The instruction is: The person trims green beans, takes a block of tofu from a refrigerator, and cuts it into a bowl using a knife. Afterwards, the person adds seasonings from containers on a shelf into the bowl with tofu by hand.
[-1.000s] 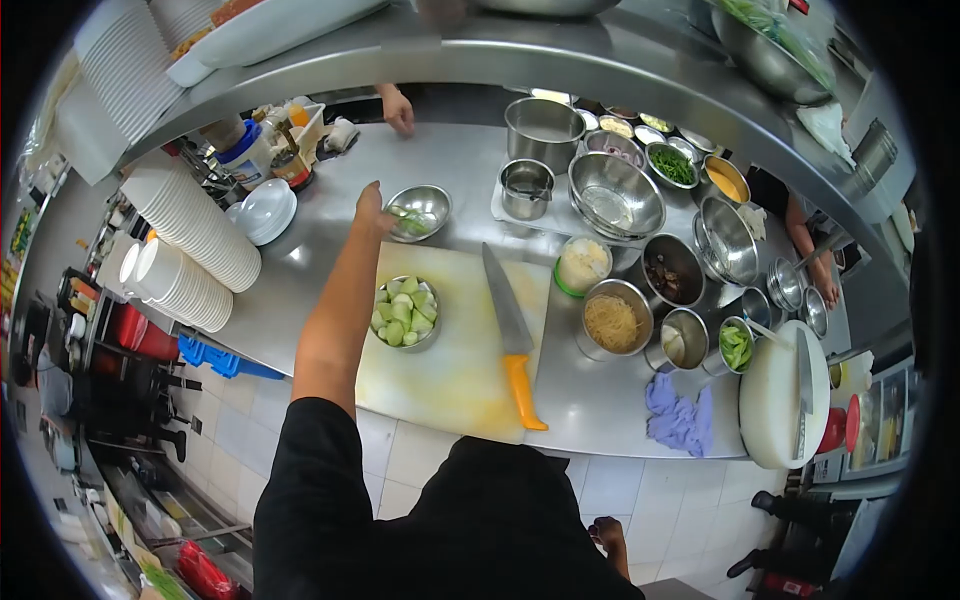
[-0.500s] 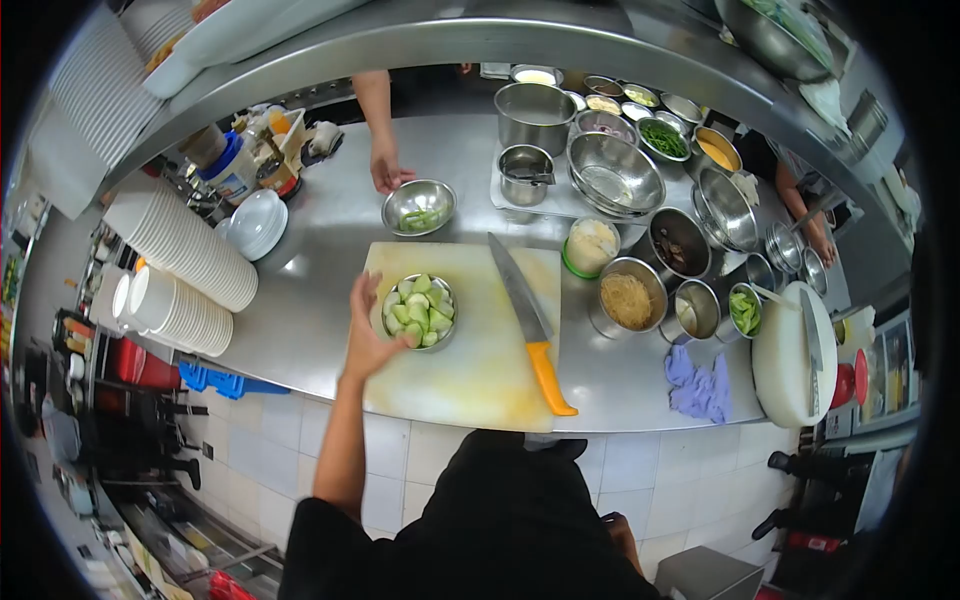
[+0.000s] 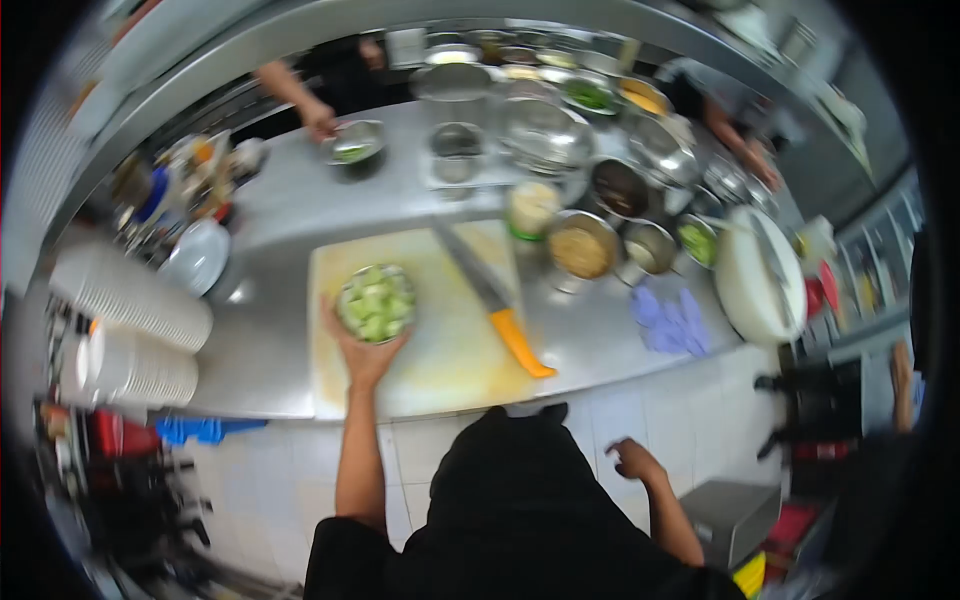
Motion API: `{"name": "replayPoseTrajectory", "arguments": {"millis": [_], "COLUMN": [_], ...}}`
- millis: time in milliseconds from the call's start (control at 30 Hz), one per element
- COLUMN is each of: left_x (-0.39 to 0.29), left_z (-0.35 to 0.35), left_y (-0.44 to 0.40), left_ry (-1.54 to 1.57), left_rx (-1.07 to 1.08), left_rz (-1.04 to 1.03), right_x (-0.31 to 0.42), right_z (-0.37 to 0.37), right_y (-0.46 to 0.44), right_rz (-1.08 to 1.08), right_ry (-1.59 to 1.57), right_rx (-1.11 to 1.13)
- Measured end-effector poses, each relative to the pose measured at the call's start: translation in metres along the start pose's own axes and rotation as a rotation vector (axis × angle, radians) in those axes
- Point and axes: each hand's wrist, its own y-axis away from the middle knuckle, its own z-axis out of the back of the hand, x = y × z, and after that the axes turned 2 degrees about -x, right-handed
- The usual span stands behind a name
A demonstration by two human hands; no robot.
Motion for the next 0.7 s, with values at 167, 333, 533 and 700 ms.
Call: {"name": "replayPoseTrajectory", "arguments": {"millis": [167, 333, 533, 700], "left_x": [0.011, -0.038, -0.105, -0.171], "left_z": [0.004, 0.002, -0.015, -0.076], "left_y": [0.013, 0.027, 0.051, 0.099], "left_ry": [-0.144, 0.166, 0.124, 0.355], "left_rx": [-0.063, -0.014, 0.194, 0.441], "left_rz": [-0.126, -0.030, -0.277, -0.276], "right_x": [0.063, 0.092, 0.096, 0.068], "right_z": [0.048, 0.068, 0.109, 0.145], "right_y": [-0.001, 0.005, 0.027, 0.059], "right_rz": [0.068, 0.126, 0.242, 0.344], "right_ry": [-0.082, -0.348, -0.666, -0.893], "right_rx": [-0.096, -0.237, -0.495, -0.929]}}
